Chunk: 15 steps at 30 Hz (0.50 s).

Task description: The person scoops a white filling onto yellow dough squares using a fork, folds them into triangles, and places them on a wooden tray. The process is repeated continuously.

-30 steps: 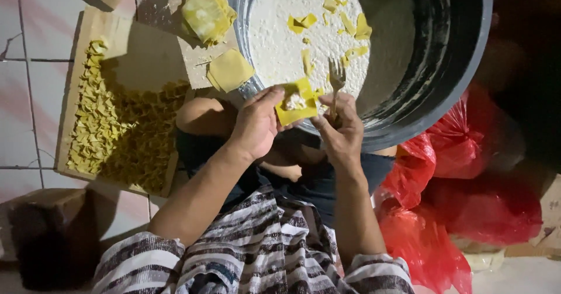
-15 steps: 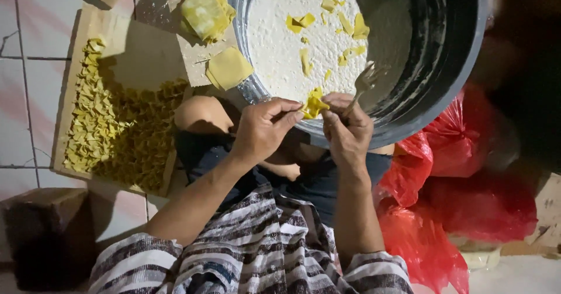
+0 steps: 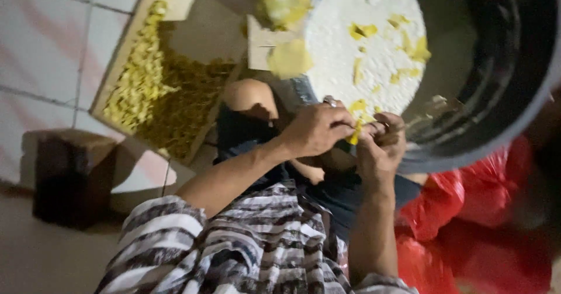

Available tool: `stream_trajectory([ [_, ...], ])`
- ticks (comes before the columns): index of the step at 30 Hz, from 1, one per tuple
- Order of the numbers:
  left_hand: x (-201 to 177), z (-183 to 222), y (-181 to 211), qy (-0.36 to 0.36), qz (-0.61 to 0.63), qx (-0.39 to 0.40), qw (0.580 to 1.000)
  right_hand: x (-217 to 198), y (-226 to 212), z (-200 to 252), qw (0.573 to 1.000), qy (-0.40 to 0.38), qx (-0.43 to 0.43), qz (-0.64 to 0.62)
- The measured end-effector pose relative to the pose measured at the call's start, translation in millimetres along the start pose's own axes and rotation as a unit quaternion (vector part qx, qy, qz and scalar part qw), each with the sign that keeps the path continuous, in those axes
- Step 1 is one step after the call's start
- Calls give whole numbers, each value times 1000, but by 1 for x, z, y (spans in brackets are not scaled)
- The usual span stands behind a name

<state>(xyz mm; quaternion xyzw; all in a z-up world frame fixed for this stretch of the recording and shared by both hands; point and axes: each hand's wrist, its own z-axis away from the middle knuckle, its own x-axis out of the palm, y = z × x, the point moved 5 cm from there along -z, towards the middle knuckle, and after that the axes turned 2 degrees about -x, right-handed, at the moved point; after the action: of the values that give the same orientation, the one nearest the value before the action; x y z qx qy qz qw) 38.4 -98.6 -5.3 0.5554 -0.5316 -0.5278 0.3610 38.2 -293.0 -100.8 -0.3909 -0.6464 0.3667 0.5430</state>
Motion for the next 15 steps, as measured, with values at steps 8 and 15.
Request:
stream_trajectory([
  [8,-16,16,17,41,-233,207,949,36,-26,-12,997,-26,39,59],
  [15,-91,26,-57,207,-325,97,918,70,-64,-13,956,-4,1,294],
])
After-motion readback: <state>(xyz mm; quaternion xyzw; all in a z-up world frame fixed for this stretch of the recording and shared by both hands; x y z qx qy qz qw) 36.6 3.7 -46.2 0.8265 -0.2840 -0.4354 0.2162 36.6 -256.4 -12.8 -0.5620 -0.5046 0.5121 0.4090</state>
